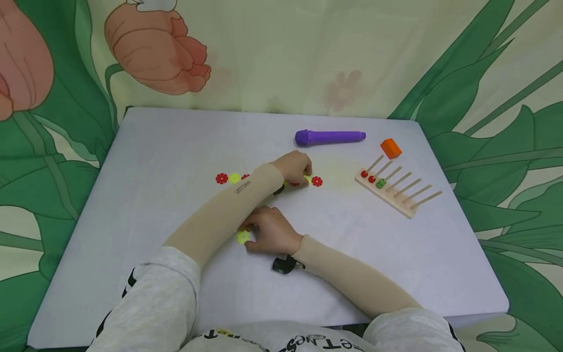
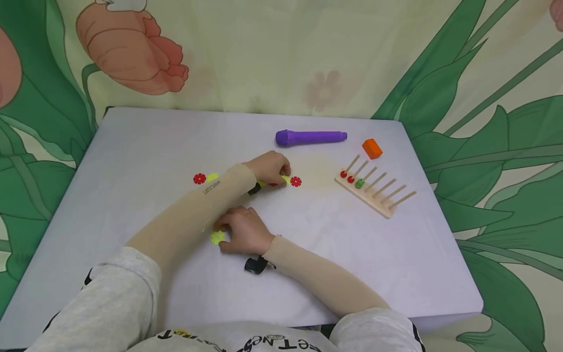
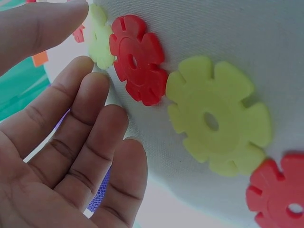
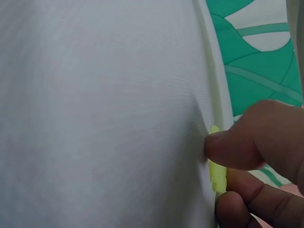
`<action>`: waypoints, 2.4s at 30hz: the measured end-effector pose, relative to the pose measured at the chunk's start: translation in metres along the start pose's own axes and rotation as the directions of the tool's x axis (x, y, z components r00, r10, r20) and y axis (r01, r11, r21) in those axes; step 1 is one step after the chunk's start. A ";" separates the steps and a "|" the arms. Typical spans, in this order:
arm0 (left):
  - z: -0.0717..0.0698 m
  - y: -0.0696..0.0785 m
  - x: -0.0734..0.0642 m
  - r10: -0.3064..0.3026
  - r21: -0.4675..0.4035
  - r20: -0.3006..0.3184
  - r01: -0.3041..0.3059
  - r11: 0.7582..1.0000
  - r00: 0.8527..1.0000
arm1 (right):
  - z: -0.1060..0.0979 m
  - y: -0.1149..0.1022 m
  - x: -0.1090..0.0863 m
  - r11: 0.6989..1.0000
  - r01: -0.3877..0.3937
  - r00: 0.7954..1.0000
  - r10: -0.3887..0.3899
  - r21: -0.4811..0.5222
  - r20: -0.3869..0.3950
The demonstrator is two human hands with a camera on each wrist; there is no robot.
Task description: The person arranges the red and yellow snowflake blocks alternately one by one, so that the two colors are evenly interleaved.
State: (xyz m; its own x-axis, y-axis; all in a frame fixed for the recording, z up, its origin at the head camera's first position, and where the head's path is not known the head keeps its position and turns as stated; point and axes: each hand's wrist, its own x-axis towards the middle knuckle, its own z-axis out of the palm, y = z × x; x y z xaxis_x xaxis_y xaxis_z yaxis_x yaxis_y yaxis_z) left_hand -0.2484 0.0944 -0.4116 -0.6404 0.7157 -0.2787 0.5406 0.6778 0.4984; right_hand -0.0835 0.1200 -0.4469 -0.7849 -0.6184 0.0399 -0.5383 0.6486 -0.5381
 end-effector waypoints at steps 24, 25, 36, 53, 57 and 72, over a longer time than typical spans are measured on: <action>-0.003 -0.003 -0.006 0.042 -0.014 -0.021 -0.042 0.999 0.999 | -0.034 0.062 -0.033 0.974 -0.012 0.995 0.034 0.226 -0.094; -0.004 -0.004 -0.006 0.039 -0.017 -0.025 -0.040 0.999 0.999 | -0.036 0.063 -0.034 0.975 -0.010 0.995 0.032 0.222 -0.098; -0.002 -0.003 -0.003 0.038 -0.010 -0.011 -0.038 0.999 0.999 | -0.035 0.054 -0.035 0.980 0.084 0.987 -0.106 0.179 0.121; -0.001 -0.003 -0.004 0.020 -0.028 -0.015 -0.021 0.999 1.000 | -0.039 0.042 -0.042 0.989 0.115 0.969 -0.133 0.096 0.209; 0.000 -0.004 -0.002 0.016 -0.022 -0.020 -0.017 1.000 1.000 | -0.039 0.040 -0.041 0.991 0.121 0.968 -0.131 0.059 0.213; 0.005 -0.007 0.002 0.037 -0.024 -0.033 -0.038 0.999 0.999 | -0.044 0.058 -0.045 0.988 0.069 0.990 -0.085 0.136 0.111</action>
State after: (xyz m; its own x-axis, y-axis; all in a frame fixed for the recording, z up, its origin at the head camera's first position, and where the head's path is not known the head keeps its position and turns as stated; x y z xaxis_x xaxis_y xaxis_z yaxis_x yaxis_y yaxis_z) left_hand -0.2508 0.0923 -0.4191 -0.6372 0.7347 -0.2328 0.5512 0.6456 0.5286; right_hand -0.0926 0.2049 -0.4432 -0.6974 -0.7166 -0.0088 -0.5446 0.5380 -0.6435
